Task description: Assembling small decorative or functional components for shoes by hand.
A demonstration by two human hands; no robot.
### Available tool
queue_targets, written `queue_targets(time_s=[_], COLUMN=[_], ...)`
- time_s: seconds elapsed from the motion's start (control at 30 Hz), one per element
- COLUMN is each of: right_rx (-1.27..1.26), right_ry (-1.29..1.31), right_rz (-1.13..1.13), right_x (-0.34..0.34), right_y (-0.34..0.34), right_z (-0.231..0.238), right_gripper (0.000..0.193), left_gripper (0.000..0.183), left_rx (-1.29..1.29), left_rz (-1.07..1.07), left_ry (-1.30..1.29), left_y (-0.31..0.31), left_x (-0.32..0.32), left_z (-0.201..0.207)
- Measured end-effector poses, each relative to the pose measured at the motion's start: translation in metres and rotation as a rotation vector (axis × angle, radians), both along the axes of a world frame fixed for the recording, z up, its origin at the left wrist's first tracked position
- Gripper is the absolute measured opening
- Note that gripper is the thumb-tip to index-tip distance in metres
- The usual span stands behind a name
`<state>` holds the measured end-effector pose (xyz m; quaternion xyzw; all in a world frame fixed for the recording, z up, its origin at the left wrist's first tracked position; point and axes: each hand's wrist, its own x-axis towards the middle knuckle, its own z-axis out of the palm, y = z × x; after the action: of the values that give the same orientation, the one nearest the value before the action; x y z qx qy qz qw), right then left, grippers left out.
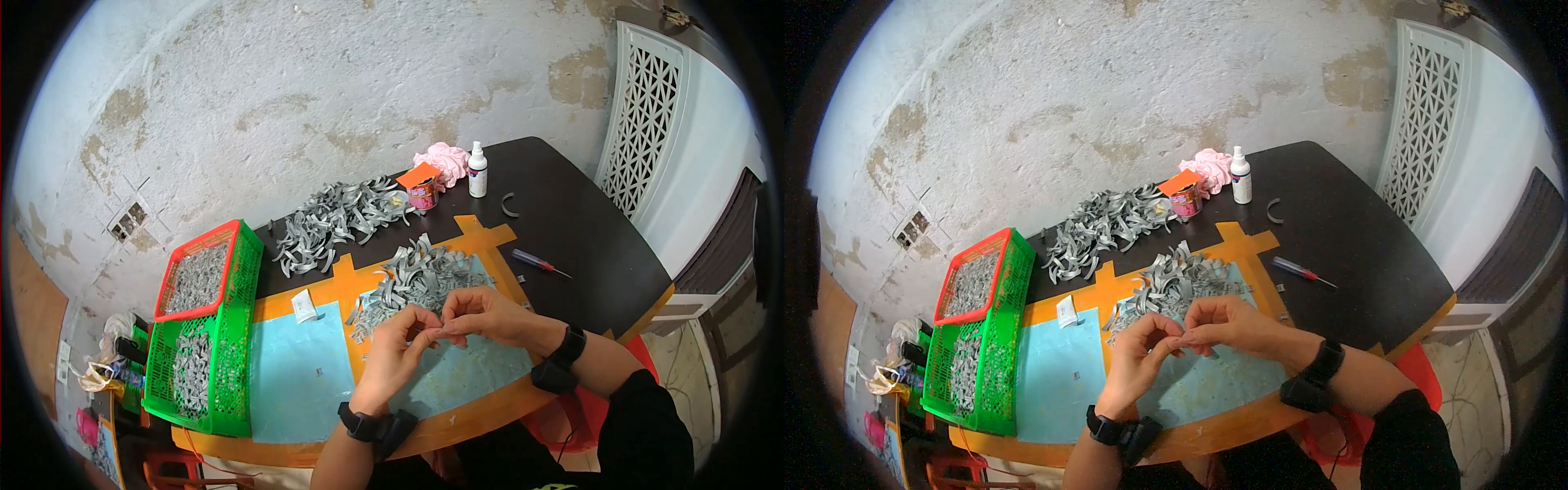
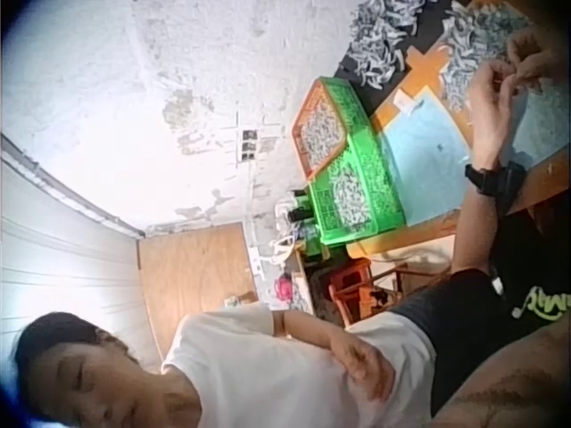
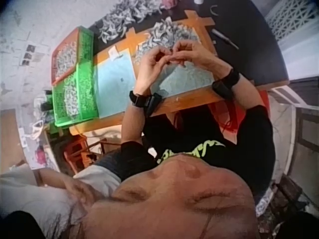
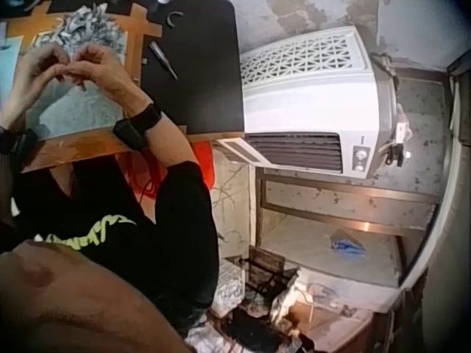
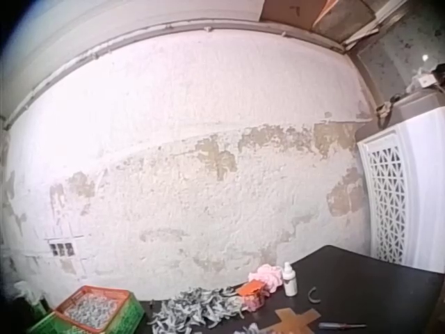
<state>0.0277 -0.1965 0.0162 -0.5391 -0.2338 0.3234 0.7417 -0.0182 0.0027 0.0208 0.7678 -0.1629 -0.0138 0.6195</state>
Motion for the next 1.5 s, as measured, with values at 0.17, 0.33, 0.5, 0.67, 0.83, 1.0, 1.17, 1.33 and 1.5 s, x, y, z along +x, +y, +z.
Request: queue_targets(time_s=[0.17,0.33,0.5,0.67,0.83,1.0,1.17,1.33,1.5], right_rx=[-0.018,-0.037,-0.059,-0.081,-0.28,-0.349,-0.457,-0.531,-0.5], right_ry=[0.005,-0.043,-0.124,-0.153,-0.603,-0.866,-1.012,-0.981,-1.143], right_rz=[-0.008,-0.07,-0.191,-0.205,-0.365,-0.365,-0.328,-0.436,-0.478], right_x=[0.002,0.002,0.003,0.003,0.015,0.005,0.004,0.011,0.025], right_y=[0.004,0.005,-0.001,-0.001,-0.005,-0.001,-0.005,0.0,0.006], right_z=[0.0,0.002,0.001,0.0,-0.017,-0.004,-0.013,-0.015,-0.034], right_gripper=[0.012,0.011,0.009,0.011,0.009,0.015,0.027,0.029,0.016], left_gripper=[0.006,0.006,0.005,0.011,0.014,0.03,0.027,0.033,0.027], left_rx=[-0.125,-0.381,-0.647,-0.86,-0.859,-1.185,-0.861,-0.637,-0.505], left_rz=[-0.035,0.042,0.362,0.683,0.796,1.183,0.713,0.411,0.251], left_ry=[0.075,0.041,-0.153,-0.421,-0.529,-0.42,-0.334,0.126,0.321], left_y=[0.002,0.005,0.028,0.116,0.24,0.313,0.186,0.059,0.02], left_x=[0.002,0.005,0.021,0.013,-0.026,-0.064,-0.026,0.005,0.02], left_z=[-0.004,-0.005,0.004,0.027,0.039,0.032,0.049,0.04,0.019])
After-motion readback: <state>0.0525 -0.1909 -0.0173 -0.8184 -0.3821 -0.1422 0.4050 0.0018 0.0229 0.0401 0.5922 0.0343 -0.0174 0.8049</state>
